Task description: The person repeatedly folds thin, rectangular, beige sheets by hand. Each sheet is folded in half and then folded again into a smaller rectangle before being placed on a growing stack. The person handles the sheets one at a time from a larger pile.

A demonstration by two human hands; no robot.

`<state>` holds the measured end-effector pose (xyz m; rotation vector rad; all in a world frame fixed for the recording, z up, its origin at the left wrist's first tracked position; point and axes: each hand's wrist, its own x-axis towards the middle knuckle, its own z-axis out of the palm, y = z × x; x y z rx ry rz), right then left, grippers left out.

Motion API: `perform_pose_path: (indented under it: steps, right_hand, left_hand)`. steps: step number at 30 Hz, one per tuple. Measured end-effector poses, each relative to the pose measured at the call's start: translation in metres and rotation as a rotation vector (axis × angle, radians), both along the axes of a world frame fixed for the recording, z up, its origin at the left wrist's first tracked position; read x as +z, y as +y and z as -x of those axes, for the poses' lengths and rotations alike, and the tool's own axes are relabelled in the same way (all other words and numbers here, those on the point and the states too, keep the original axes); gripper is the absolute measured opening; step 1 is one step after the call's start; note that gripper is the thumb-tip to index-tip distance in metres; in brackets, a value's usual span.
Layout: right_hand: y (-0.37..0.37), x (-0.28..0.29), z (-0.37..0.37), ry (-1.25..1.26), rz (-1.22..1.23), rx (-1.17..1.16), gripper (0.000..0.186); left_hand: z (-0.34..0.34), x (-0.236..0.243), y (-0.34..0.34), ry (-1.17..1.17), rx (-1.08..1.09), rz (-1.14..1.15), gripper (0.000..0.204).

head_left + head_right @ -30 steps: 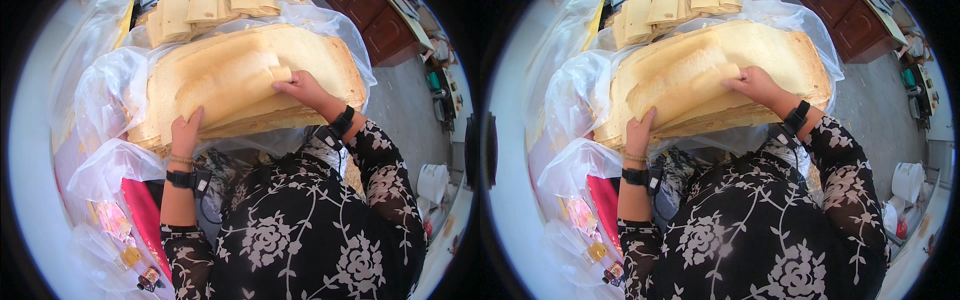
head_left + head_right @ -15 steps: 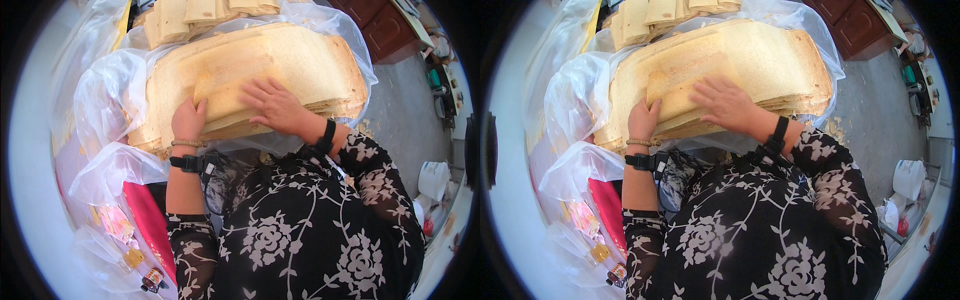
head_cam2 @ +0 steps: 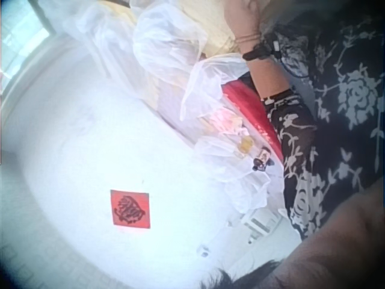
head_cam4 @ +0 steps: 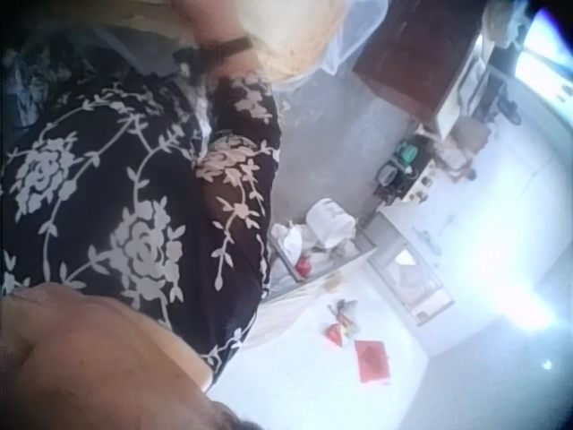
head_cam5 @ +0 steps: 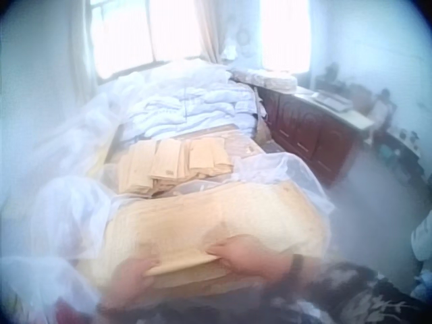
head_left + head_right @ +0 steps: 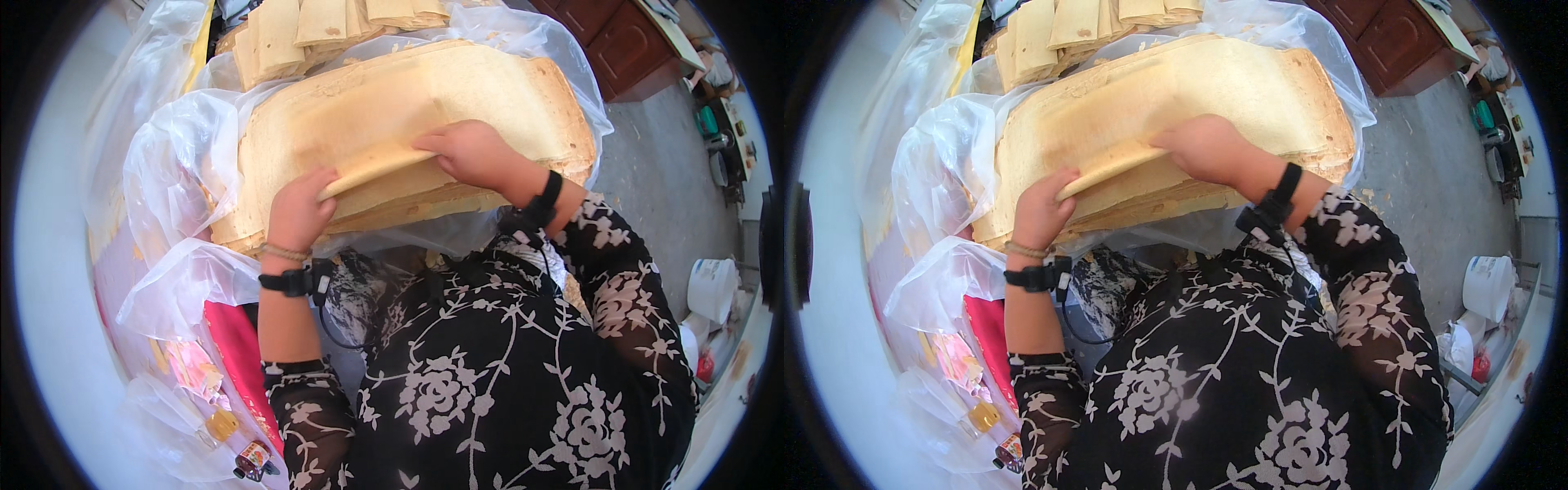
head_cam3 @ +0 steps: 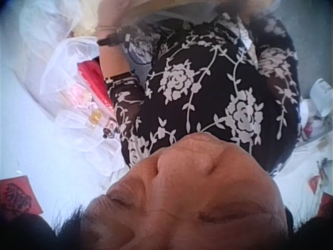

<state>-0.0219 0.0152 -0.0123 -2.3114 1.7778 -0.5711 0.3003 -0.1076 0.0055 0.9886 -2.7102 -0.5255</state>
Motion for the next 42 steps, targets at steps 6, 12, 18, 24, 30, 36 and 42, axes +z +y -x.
perform_pose_path:
  steps: [6,12,18,24,30,36,42]
  right_hand:
    - [0.004,0.020,0.040,-0.653,-0.553,-0.115,0.034]
    - [-0.021,0.002,0.036,-1.129,-0.494,-0.405,0.041]
    - [-0.047,-0.023,0.029,-0.798,-0.445,-0.644,0.050]
    - [-0.050,-0.020,0.022,-0.394,-0.364,-0.674,0.052]
    - [-0.052,-0.004,0.014,-0.299,-0.338,-0.680,0.050]
    - [-0.045,0.010,0.004,-0.184,-0.260,-0.738,0.053]
    - [-0.036,-0.019,-0.040,0.256,0.226,-0.193,0.068]
  left_hand:
    - [-0.023,-0.021,0.019,0.704,0.303,-0.873,0.027]
    - [-0.002,-0.042,-0.002,0.790,0.526,-0.837,0.024]
    - [0.025,-0.039,-0.009,0.139,0.677,-0.042,0.050]
    - [0.044,-0.033,-0.011,-0.089,0.699,0.113,0.050]
    - [0.065,-0.019,0.009,0.155,0.283,0.585,0.075]
    - [0.086,-0.035,0.020,-0.113,-0.043,0.310,0.089]
    - [0.078,-0.038,0.014,-0.169,-0.039,0.270,0.091]
